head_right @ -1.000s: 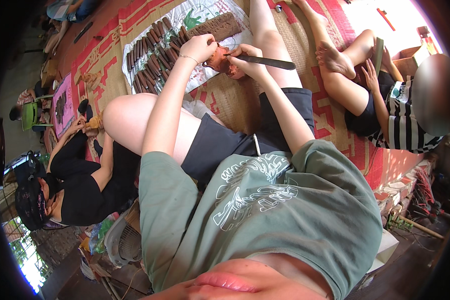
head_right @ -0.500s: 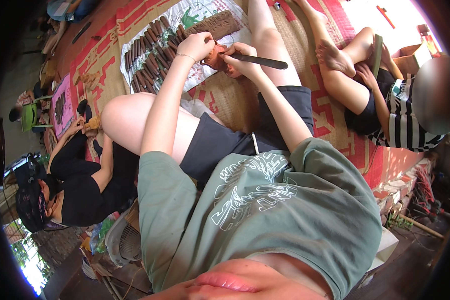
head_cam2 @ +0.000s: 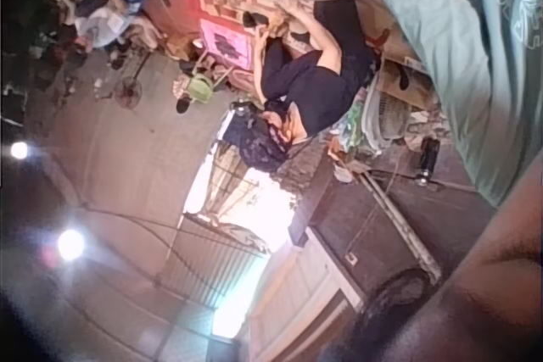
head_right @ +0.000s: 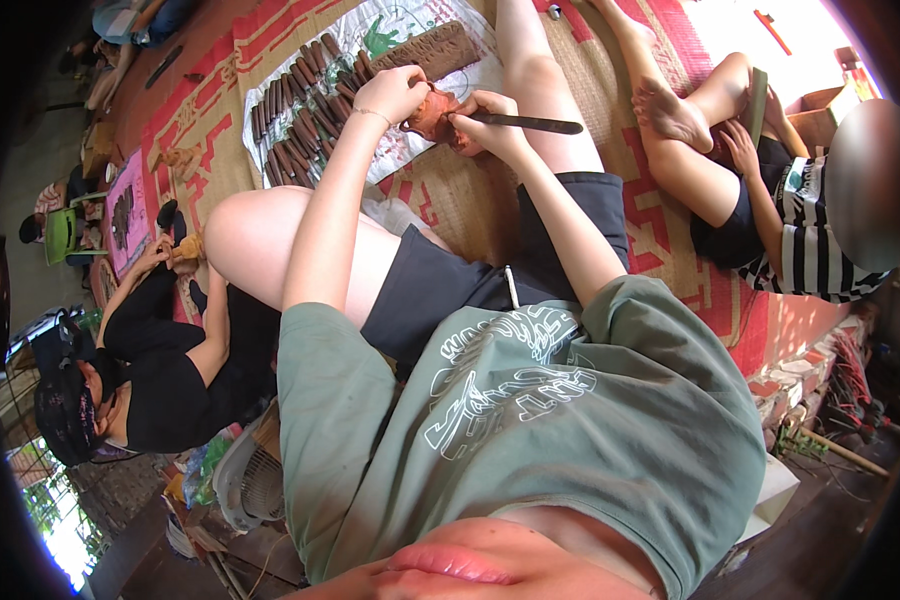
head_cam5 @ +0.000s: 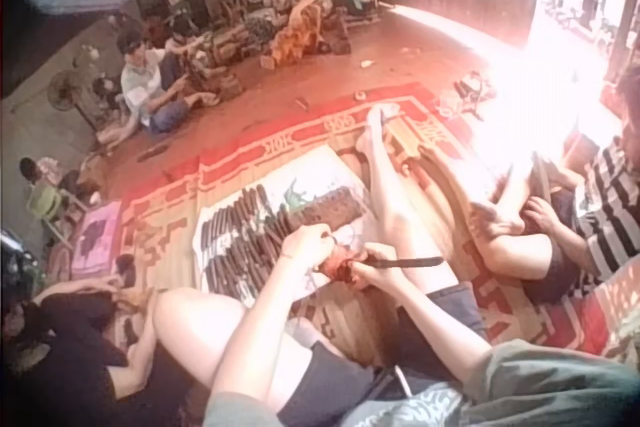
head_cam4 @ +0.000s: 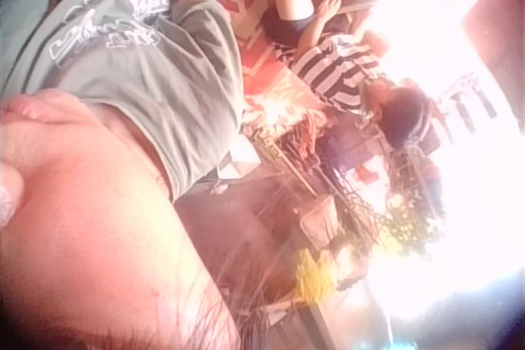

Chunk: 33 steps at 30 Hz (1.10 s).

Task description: The person sits on a mat and uses a knife to carve a small piece of reddish-brown wood. They hold the wood in their left hand and carefully shape it with the knife in their right hand, occasionally rotating the piece to access different sides.

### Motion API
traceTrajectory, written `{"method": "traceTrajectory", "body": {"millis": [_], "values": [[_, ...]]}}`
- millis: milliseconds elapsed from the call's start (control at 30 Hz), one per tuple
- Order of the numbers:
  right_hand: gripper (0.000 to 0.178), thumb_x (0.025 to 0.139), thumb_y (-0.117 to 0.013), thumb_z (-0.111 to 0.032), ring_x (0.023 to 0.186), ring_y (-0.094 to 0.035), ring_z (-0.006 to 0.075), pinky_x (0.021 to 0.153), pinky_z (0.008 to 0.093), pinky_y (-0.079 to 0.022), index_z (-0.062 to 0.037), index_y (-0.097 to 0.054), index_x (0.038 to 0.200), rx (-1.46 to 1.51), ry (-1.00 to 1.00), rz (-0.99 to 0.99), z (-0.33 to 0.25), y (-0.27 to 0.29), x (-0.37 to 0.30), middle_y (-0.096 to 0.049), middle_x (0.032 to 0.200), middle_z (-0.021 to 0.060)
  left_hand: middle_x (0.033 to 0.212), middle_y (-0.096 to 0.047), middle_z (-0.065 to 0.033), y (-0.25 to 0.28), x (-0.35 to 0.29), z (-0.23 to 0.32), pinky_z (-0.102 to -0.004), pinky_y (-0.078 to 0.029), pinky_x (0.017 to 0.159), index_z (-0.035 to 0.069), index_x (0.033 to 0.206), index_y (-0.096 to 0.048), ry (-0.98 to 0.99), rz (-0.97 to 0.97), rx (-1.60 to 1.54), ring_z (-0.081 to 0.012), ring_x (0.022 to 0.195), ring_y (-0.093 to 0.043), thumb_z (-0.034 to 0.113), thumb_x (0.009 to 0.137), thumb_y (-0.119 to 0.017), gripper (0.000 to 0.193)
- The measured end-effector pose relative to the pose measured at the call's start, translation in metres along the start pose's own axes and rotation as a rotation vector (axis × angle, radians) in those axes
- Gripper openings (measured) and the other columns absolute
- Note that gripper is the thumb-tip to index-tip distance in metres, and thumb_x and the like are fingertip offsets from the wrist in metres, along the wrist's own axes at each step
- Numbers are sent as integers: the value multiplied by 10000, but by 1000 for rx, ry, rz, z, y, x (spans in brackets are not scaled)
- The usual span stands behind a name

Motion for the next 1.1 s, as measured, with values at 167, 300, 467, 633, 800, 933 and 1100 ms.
{"method": "traceTrajectory", "body": {"millis": [167,300,467,633,800,933,1100], "values": [[130,686,-684,-29,610,-534,90,566,235,-443,21,-566,668,89,23,63,-8,-1,8,-589,645,50,910,-645,-134,0,2,0,-387,-490,766,166,948,-640,5,-10,2,-304,869,-614,347,765,-489,299],[123,695,-684,-35,613,-537,81,569,230,-445,17,-574,673,-48,3,-10,-6,-3,4,-583,629,42,913,-644,-135,-1,2,0,-388,-490,768,167,948,-639,-3,-10,3,-304,871,-614,348,765,-489,298],[117,675,-682,-42,607,-538,82,559,238,-444,12,-580,682,-7,-35,-27,-9,-2,7,-576,622,48,925,-644,-136,3,-1,4,-390,-490,772,168,954,-638,10,-16,10,-304,879,-613,349,763,-490,301],[119,648,-678,-59,585,-547,113,553,251,-448,5,-584,681,-145,42,-18,-24,-6,9,-584,639,66,932,-645,-128,1,2,6,-389,-488,777,169,961,-635,-15,-19,12,-301,886,-612,355,763,-491,307],[144,644,-683,-87,589,-557,154,557,264,-453,0,-575,684,-159,29,-90,-23,-5,6,-575,646,75,926,-644,-132,2,1,5,-387,-487,774,162,955,-636,3,-23,8,-301,884,-613,352,762,-490,307],[145,637,-685,-90,591,-561,177,555,272,-451,-6,-579,691,-175,66,-43,-27,-7,6,-568,649,82,927,-643,-134,3,1,6,-387,-487,771,161,954,-636,-9,-31,-3,-301,885,-611,350,761,-491,307],[140,639,-677,-82,597,-561,184,552,281,-449,-7,-571,690,-202,57,-114,-31,-6,4,-569,666,86,921,-644,-135,2,-1,6,-387,-488,766,157,944,-639,-7,1,10,-303,881,-612,342,756,-492,302]]}}
Point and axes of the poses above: each hand's wrist, its own x-axis towards the middle knuckle, its own y-axis out of the back of the hand, z = x × y, the point moved 9 cm from there along x, towards the middle knuckle
